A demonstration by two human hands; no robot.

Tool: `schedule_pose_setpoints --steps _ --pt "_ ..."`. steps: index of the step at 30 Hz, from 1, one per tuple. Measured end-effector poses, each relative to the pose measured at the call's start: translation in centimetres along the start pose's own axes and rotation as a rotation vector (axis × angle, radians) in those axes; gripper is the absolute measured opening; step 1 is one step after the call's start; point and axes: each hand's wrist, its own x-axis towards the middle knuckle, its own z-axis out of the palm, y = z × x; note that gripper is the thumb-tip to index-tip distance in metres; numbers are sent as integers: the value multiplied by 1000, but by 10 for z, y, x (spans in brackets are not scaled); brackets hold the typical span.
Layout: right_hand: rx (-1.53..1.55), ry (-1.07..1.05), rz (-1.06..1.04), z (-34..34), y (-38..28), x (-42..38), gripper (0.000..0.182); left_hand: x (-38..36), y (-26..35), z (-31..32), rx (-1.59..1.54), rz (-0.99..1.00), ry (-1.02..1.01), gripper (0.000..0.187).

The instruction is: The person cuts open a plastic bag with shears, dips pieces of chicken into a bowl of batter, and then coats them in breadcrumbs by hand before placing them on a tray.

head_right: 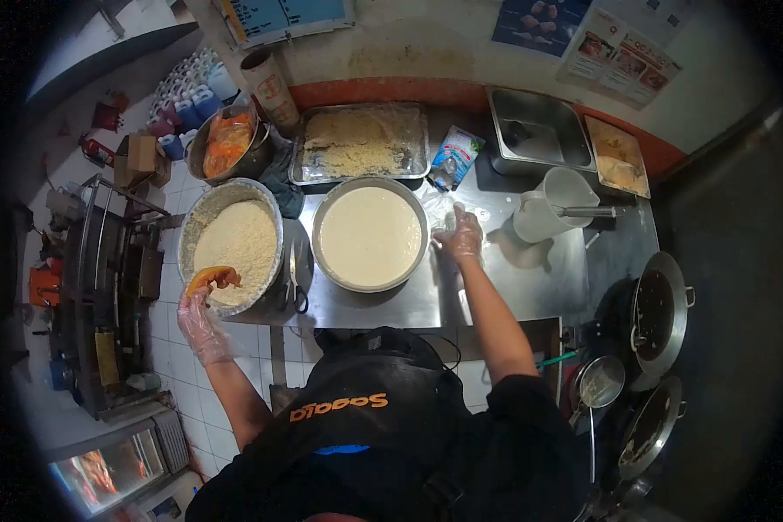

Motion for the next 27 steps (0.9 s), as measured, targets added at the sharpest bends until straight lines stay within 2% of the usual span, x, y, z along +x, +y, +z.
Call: schedule_pose_setpoints --steps 2,3,4,5,6,7,8,9,10,11,12,13,14,17,18,19,21,23,25,27 --pt "70 -449 -35 34 47 15 28 3 -8 -12 27 31 18 32" --pt "-53 -321 -134 52 69 21 15 7 -10 -17 55 63 32 32" --pt "14 -201 -178 46 73 32 14 8 -5 -20 50 75 60 32" --pt "-246 -272 -140 44 78 58 16 6 0 -23 139 66 109 30" --pt "-218 -146 -145 40 81 76 19 1 2 -28 236 44 166 28" --pt "16 -126 -22 11 57 98 22 -4 4 -31 245 36 213 28" --pt "-56 -72 -9 9 60 126 23 -7 6 -32 241 81 171 27" --pt "218 -143 130 3 58 149 25 -10 9 -33 239 128 122 27" --pt "284 -118 242 2 45 174 27 -11 9 -34 264 67 166 28" --pt "338 -9 254 -12 12 189 29 -11 5 -35 272 68 190 28" --pt "318 -135 196 -40 -29 203 37 -11 0 -37 197 54 200 28" --pt "545 -13 -105 -1 -8 223 60 -9 -5 -39 124 38 206 29" --pt "470 -279 174 -35 -55 220 81 -8 -8 -41 120 -6 223 28" --pt "321 -181 254 -53 -107 214 83 -10 -8 -34 91 -32 205 26" --pt "230 -70 206 -73 -136 194 81 -7 -16 -37 122 -43 182 25" --pt "230 -76 206 -60 -130 188 81 -6 -18 -37 126 -46 186 25" --pt "910 -67 233 -13 -101 164 59 -8 -23 -32 218 -121 135 31" --pt "863 -89 143 3 -80 123 37 -10 -17 -24 180 -132 118 31" --pt "940 61 288 11 -78 76 25 -9 -10 -22 261 -201 84 32" --pt "708 93 359 -18 -106 27 17 -2 -15 -27 252 -156 81 31"
